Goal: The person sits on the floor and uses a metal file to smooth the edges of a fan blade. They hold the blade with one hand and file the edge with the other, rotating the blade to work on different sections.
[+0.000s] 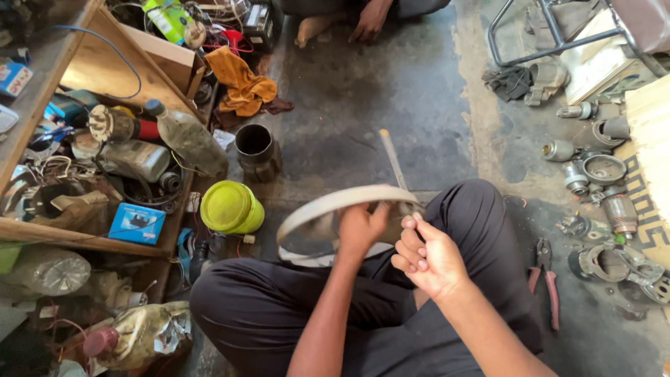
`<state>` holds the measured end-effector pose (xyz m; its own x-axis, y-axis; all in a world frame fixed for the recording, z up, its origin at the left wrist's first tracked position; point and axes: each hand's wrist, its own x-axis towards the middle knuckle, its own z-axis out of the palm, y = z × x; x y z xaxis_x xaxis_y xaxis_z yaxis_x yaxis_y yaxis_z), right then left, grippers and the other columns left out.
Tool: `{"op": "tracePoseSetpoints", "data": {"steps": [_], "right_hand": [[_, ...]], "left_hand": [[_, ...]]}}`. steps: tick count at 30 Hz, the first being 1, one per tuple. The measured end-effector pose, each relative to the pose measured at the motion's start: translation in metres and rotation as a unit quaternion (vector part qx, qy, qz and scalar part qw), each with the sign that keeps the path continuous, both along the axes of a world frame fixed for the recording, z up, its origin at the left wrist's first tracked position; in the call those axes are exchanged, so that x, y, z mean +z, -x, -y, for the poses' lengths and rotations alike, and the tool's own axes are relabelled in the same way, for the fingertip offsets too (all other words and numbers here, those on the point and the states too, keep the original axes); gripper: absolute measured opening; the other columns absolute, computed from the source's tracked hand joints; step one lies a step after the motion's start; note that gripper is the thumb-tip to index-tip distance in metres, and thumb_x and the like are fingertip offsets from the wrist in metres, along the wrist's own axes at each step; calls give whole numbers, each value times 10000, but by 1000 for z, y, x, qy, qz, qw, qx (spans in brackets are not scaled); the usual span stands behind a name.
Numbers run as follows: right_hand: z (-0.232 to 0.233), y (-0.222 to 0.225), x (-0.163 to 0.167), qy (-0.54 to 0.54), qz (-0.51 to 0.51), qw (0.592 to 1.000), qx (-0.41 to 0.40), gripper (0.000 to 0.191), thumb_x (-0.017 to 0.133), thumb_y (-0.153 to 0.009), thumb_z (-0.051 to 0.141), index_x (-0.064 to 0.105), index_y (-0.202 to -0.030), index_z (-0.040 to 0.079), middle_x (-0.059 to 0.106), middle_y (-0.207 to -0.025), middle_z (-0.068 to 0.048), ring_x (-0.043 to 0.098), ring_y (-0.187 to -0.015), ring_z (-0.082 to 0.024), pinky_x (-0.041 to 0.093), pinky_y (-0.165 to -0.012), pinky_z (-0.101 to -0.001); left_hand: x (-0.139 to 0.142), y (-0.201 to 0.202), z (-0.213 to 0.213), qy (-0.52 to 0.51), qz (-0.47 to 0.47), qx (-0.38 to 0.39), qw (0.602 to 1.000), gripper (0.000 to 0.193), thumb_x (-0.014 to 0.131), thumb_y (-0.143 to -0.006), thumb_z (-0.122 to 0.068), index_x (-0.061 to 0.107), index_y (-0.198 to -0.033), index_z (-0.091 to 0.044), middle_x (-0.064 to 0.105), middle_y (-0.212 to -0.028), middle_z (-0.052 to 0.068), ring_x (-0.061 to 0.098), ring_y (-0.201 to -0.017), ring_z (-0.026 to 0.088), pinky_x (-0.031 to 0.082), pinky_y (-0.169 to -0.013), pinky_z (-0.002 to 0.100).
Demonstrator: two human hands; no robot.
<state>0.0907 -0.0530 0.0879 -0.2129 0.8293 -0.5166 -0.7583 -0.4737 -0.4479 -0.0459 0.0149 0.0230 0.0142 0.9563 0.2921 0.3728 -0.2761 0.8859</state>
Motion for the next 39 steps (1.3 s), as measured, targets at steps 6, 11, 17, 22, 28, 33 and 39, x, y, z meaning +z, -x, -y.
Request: {"op": "tracePoseSetpoints", "data": {"steps": [6, 11, 17, 22, 28, 33, 39], "right_hand": [[38, 1, 2, 22, -7, 1000, 18, 330, 387, -1082, 327, 512, -853, 124, 270, -460, 50, 232, -356, -97, 233, -404, -274], [7, -9, -4, -3, -19, 1000, -25, 290, 376, -1096, 278, 508, -883, 132, 288, -491, 52, 246, -382, -92, 230, -415, -265], [16, -4, -4, 13, -18, 1000, 9, 320, 386, -1085, 320, 514, -855, 139, 275, -460, 54, 231, -357, -94, 222, -387, -267], [23, -4, -5, 17, -23, 999, 16, 313, 397, -1082, 315, 521, -856, 136, 278, -466, 61, 233, -359, -90, 234, -398, -270], [-8, -5, -10, -14, -8, 1000, -10, 285, 387, -1087, 285, 520, -891, 127, 291, -486, 52, 240, -374, -94, 243, -416, -268], [20, 1, -6, -2, -21, 999, 34, 316, 402, -1081, 319, 511, -865, 116, 276, -464, 53, 223, -354, -93, 238, -399, -275], [5, 5, -4, 11, 9, 1000, 21, 310, 396, -1080, 326, 507, -873, 123, 261, -462, 47, 221, -360, -101, 239, -411, -274]], "left_hand": [[10, 13, -31, 58, 60, 42, 996, 304, 699, -888, -331, 788, -1036, -80, 793, -913, 129, 771, -823, 305, 579, -784, 411], [0, -10, 7, -23, 4, -27, 999, 318, 678, -926, -307, 767, -1101, -57, 769, -1045, 169, 718, -993, 360, 528, -875, 445], [3, 7, -29, 48, 31, 35, 998, 330, 718, -903, -376, 778, -1073, -99, 788, -982, 133, 763, -939, 327, 558, -867, 421], [-7, 12, -25, 30, 38, 15, 999, 325, 706, -911, -344, 786, -1101, -93, 789, -997, 141, 755, -923, 348, 559, -838, 425], [-14, -5, 3, 3, -4, -10, 1000, 299, 701, -920, -304, 778, -1092, -72, 778, -1021, 158, 746, -954, 346, 554, -846, 419], [-2, 22, -42, 66, 146, 45, 986, 277, 716, -920, -288, 774, -1079, -69, 810, -991, 134, 757, -914, 323, 568, -842, 393], [3, 13, -14, -70, -43, 24, 996, 218, 777, -921, -220, 812, -1039, -39, 792, -970, 157, 721, -929, 315, 516, -852, 409]]}}
